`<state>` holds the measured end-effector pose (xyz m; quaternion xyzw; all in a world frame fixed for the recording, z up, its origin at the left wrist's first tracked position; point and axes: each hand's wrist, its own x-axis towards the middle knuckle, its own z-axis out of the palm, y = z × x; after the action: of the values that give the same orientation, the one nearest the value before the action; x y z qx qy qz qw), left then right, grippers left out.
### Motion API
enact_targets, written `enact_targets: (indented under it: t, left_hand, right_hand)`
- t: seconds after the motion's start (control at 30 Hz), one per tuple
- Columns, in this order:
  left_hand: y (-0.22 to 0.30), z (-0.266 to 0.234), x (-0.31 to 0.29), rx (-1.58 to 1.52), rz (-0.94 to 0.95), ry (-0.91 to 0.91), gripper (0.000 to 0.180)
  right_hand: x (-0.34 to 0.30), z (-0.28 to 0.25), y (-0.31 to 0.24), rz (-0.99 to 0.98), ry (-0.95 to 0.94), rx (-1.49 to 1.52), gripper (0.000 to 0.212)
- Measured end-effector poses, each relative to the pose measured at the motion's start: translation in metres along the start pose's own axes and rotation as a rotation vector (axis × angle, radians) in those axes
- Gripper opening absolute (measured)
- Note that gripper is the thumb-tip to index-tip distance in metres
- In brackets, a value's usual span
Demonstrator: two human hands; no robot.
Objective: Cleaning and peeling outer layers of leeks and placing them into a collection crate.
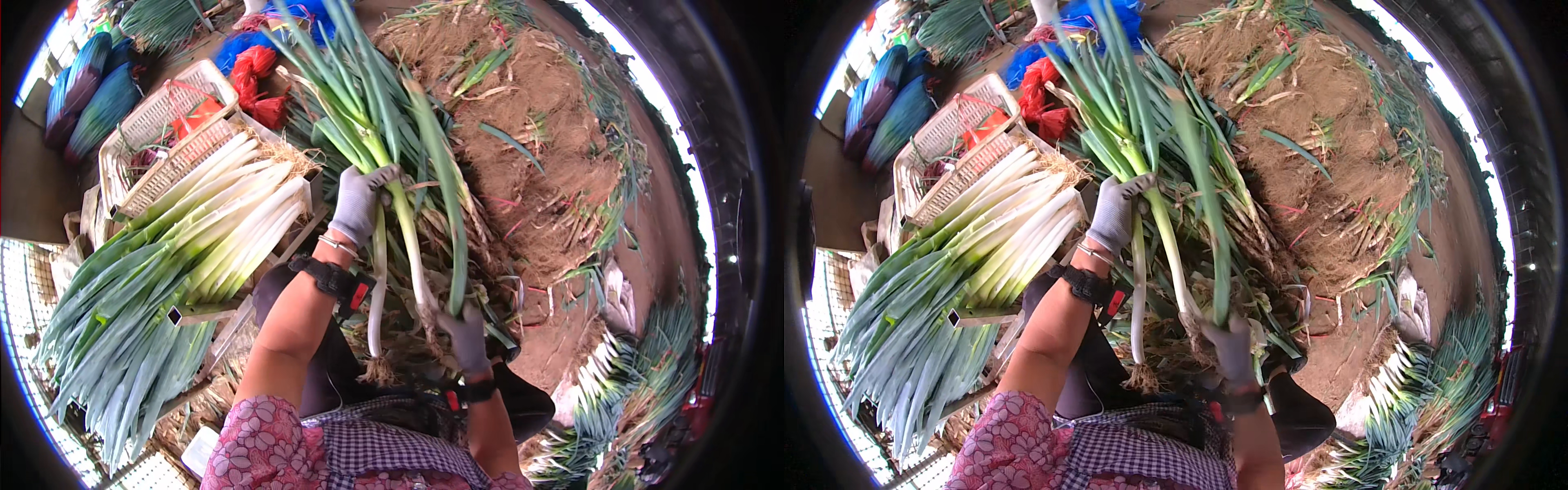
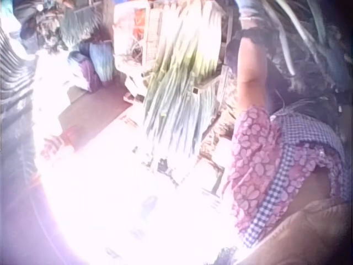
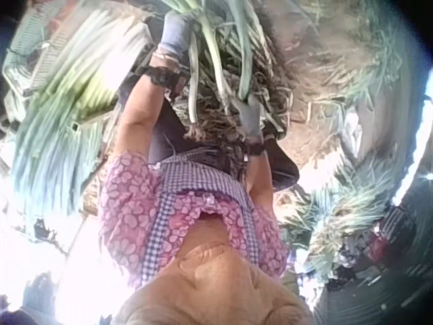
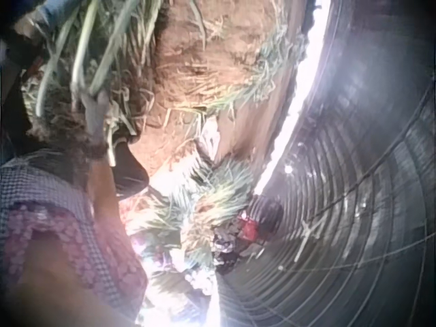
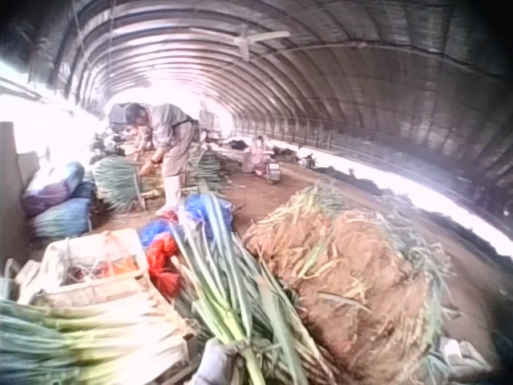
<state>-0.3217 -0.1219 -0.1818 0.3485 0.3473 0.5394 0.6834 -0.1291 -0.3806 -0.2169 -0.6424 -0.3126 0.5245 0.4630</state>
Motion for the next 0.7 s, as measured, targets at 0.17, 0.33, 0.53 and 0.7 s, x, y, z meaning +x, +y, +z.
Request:
enact_targets:
  t: [0.17,0.33,0.53,0.7]
  left_hand:
    - [-0.004,0.019,-0.024,0.022,-0.087,-0.129,0.019]
    - [-0.006,0.014,-0.027,0.018,-0.152,-0.285,0.021]
    - [-0.010,0.023,-0.020,-0.089,-0.196,-0.271,0.032]
    - [-0.010,0.022,-0.028,0.020,-0.212,-0.206,0.027]
  right_hand:
    - [-0.027,-0.107,0.058,0.189,0.057,-0.648,0.038]
    - [0.021,-0.021,-0.045,-0.305,0.115,-0.482,0.035]
    - [0.051,0.044,-0.086,-0.157,0.046,-0.193,0.028]
    - [0.045,0.054,-0.093,-0.588,0.263,-0.759,0.032]
